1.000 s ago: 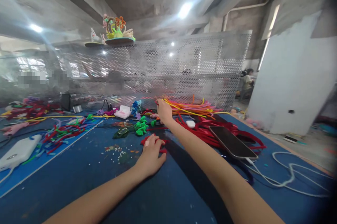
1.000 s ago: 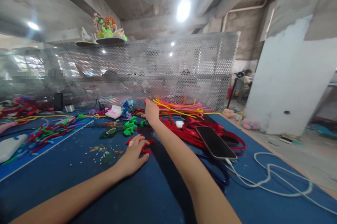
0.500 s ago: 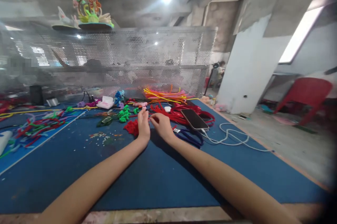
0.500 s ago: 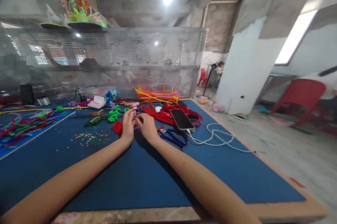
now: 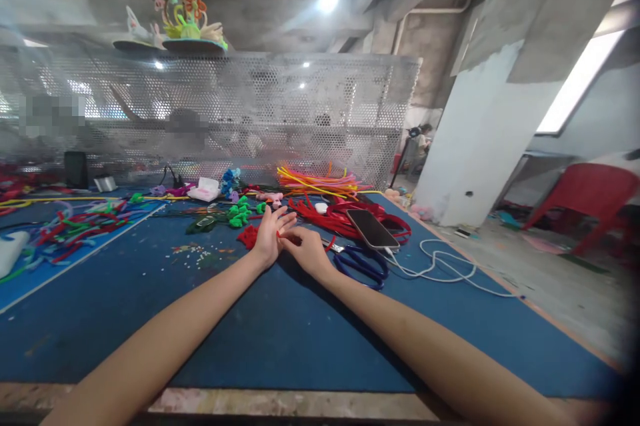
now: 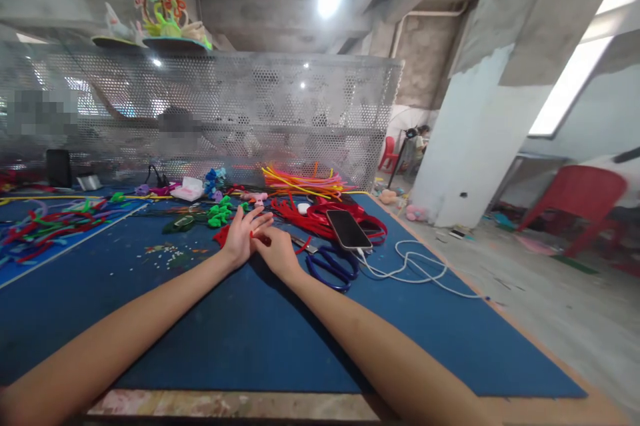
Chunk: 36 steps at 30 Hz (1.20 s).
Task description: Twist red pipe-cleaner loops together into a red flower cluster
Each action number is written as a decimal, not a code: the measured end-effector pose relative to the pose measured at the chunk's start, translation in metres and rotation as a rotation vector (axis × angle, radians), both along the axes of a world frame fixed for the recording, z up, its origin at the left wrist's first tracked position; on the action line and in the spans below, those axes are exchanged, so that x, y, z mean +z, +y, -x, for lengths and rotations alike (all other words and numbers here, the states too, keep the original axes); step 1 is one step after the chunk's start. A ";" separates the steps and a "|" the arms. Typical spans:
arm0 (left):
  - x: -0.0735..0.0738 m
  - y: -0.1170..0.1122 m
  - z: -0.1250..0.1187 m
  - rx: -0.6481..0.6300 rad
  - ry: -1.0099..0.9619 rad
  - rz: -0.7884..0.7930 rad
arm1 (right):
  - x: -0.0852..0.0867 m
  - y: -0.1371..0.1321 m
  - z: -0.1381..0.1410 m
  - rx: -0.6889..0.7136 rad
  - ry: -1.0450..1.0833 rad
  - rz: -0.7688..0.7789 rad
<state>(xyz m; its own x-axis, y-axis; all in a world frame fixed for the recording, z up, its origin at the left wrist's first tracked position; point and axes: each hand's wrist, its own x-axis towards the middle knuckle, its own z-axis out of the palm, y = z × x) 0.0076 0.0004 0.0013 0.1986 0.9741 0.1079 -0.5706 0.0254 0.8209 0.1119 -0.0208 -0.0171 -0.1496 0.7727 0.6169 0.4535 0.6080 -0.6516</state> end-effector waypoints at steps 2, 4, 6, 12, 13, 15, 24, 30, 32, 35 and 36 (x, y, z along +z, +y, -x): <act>-0.001 0.000 -0.001 0.000 -0.006 0.001 | 0.000 0.000 0.000 0.007 -0.015 0.005; 0.000 0.000 -0.002 0.002 -0.008 0.004 | 0.000 0.000 0.001 0.006 -0.025 0.011; 0.001 -0.001 -0.002 0.003 -0.006 0.009 | 0.000 0.000 0.001 0.006 -0.032 0.015; 0.001 -0.004 -0.005 -0.011 0.022 -0.003 | 0.000 -0.001 0.001 0.050 -0.093 -0.002; 0.001 -0.004 -0.005 -0.022 0.032 -0.015 | 0.000 0.000 0.001 0.058 -0.106 -0.003; -0.001 -0.005 -0.005 -0.050 0.047 -0.035 | -0.002 0.001 0.001 0.071 -0.126 -0.002; -0.006 0.001 -0.008 -0.045 0.097 -0.012 | 0.000 0.004 -0.002 0.103 -0.132 0.011; -0.009 0.016 -0.003 0.173 0.086 0.006 | 0.000 0.002 0.000 0.168 -0.177 -0.011; -0.007 0.018 0.002 0.181 0.069 0.012 | -0.001 0.001 0.001 0.191 -0.176 -0.020; -0.003 0.018 0.007 0.151 0.052 0.038 | -0.002 0.000 0.000 0.182 -0.156 -0.016; -0.002 0.018 0.008 0.143 0.048 0.045 | -0.002 0.000 -0.001 0.173 -0.147 -0.013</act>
